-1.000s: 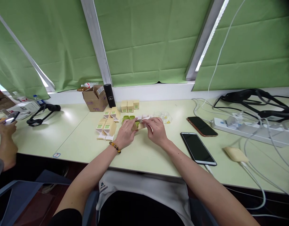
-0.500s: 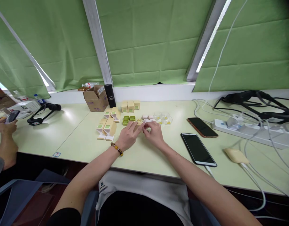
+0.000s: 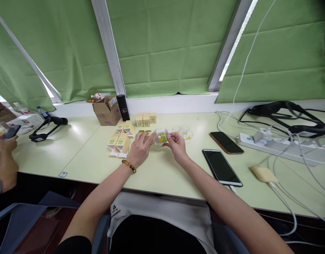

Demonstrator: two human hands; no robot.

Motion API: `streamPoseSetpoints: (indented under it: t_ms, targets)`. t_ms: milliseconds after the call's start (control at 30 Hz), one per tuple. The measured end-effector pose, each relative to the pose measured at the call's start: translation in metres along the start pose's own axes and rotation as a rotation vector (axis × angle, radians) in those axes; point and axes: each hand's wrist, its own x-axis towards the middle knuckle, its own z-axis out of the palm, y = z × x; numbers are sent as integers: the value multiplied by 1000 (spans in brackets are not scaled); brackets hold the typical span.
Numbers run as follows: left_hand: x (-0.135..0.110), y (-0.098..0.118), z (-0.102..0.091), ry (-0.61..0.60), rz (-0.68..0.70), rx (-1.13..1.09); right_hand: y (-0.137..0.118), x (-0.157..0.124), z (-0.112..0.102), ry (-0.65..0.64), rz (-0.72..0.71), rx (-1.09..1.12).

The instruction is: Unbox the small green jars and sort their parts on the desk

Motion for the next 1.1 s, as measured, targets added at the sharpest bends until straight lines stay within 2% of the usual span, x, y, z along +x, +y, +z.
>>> streamPoseSetpoints:
  t_ms: [100, 233, 367, 500, 633, 733, 867, 967, 1100]
  targets:
    - [1, -4, 1, 40, -62, -32, -5, 2, -3, 25, -7, 84]
    - [3, -15, 3, 175, -207, -191, -6, 3, -6, 28, -25, 60]
    - [6, -18, 3, 243, -374, -543, 1, 3, -7, -46, -66, -246]
    - [10, -14, 5, 217, -494, -1001, 6, -2, -6, -183, -128, -664]
    - [12, -16, 12, 178, -575, -1288, 8, -6, -5, -270, -113, -891]
    - [12, -18, 14, 121, -614, -1478, 7, -7, -5, -249, -127, -881]
    - [14, -16, 8, 49, -642, -1673, -1, -8, -3, -173, -257, -717]
    - [13, -13, 3, -37, -649, -1726, -9, -10, -1, -166, -306, -591]
    - [11, -8, 2, -136, -617, -1721, -16, -13, 2, -241, -243, -474]
